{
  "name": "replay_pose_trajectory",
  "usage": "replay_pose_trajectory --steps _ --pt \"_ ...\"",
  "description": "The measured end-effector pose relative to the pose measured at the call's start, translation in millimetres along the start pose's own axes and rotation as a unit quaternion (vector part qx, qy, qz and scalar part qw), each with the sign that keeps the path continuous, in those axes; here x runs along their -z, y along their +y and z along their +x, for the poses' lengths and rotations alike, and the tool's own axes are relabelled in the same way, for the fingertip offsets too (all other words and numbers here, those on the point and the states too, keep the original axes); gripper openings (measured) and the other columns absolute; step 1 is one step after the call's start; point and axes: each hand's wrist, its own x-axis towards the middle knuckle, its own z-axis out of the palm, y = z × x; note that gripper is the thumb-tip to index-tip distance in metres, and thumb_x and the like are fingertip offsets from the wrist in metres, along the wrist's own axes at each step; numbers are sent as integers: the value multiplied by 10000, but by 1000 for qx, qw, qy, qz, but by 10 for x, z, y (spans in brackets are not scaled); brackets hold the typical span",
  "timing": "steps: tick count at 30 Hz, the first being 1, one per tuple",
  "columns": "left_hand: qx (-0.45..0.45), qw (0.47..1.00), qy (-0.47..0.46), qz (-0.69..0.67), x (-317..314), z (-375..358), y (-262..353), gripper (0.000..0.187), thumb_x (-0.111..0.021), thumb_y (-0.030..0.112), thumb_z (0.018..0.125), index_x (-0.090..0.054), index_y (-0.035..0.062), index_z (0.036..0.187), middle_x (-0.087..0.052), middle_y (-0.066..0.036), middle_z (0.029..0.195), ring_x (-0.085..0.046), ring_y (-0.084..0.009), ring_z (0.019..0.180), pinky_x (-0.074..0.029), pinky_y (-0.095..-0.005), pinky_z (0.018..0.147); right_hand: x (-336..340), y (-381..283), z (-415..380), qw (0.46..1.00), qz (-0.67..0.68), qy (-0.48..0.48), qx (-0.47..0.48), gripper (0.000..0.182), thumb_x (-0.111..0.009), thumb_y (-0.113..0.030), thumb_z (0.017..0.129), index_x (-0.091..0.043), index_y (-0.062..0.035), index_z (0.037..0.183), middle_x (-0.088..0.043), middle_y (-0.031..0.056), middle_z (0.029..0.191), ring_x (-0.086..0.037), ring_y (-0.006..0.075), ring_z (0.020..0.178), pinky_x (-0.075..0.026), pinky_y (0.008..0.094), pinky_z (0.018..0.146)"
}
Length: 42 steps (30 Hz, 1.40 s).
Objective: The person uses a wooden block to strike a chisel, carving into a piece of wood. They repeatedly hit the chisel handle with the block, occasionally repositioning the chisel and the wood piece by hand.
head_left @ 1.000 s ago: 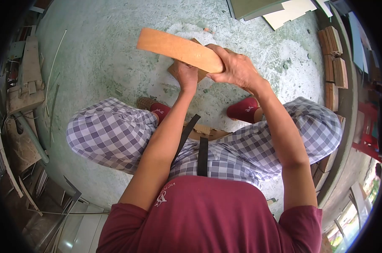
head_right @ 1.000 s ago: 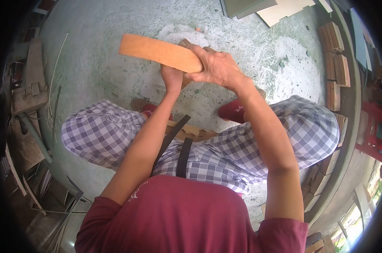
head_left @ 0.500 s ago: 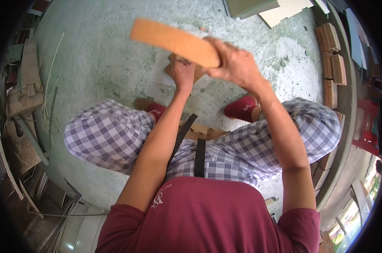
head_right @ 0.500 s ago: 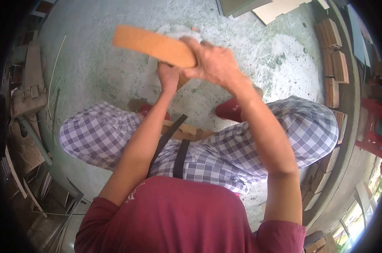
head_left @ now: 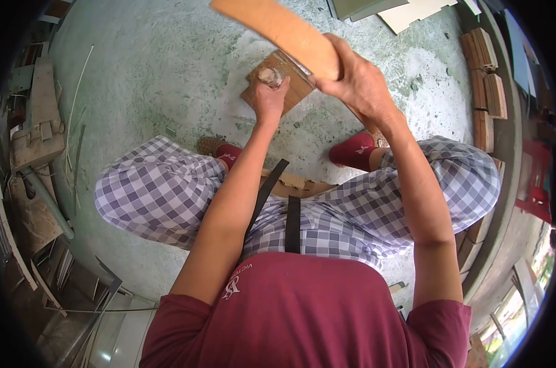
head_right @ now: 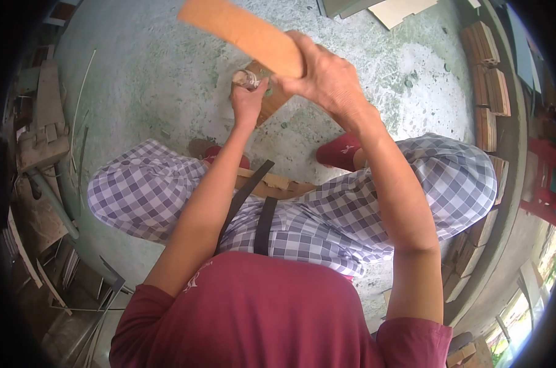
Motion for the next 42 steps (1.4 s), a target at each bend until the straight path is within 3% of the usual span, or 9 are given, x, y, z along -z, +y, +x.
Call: replay_pose_trajectory --steps 2,8,11,17,24,32,35,40,42 --pt "-16 995 -10 -97 7 37 -31 256 -758 206 758 -662 -25 812 -684 -103 758 -630 -195 670 -484 -338 673 61 58 55 998 18 64 -7 784 -694 -497 722 -420 -101 1341 -656 225 1017 -669 349 898 -538 418 836" --pt "-32 995 37 -87 104 93 -274 241 -762 203 766 -670 -16 805 -670 -60 733 -592 -139 653 -464 -299 635 -17 126 108 996 41 62 -55 808 -669 -550 711 -434 -84 1329 -660 228 981 -666 344 907 -534 419 831" --pt "-3 993 28 -114 157 115 -299 260 -776 178 742 -617 -13 817 -645 -97 759 -583 -203 658 -466 -352 655 -65 111 98 997 27 67 -30 788 -679 -544 700 -461 -95 1310 -672 205 956 -672 326 887 -541 415 807" --pt "-68 992 6 -107 139 50 -200 242 -771 142 735 -611 -11 832 -651 -99 776 -592 -202 656 -470 -344 653 -59 3 123 998 26 49 -6 825 -670 -575 710 -436 -86 1332 -662 237 965 -668 356 897 -537 430 848" --pt "-62 993 -16 -98 154 76 -191 236 -755 173 766 -659 -23 857 -682 -80 799 -608 -147 704 -473 -311 677 -45 54 85 997 30 65 -6 809 -674 -557 708 -445 -83 1323 -660 242 964 -668 347 904 -533 417 858" --pt "-89 994 -28 -56 135 177 -222 298 -788 165 711 -623 -25 872 -655 -131 778 -637 -279 730 -493 -378 708 -22 28 96 997 37 71 -6 809 -671 -560 712 -452 -74 1319 -658 246 971 -667 349 906 -539 412 851" --pt "-97 994 -51 -1 140 186 -208 261 -756 196 758 -659 -18 871 -688 -106 813 -640 -190 720 -483 -331 689 -38 19 102 997 46 68 -5 820 -671 -574 710 -452 -70 1319 -658 246 972 -666 351 908 -538 414 853" --pt "-78 992 -99 24 225 199 -77 278 -769 202 738 -656 -14 873 -684 -113 809 -645 -210 738 -484 -344 696 -20 -25 97 997 54 62 -7 842 -676 -592 700 -449 -71 1321 -658 241 978 -665 354 912 -534 415 862" --pt "-78 989 -111 50 231 225 -67 279 -772 203 734 -656 -12 871 -682 -112 800 -647 -215 743 -484 -348 699 9 -75 84 997 52 54 -19 771 -715 -515 699 -480 -89 1297 -664 171 1029 -658 310 938 -534 405 833"
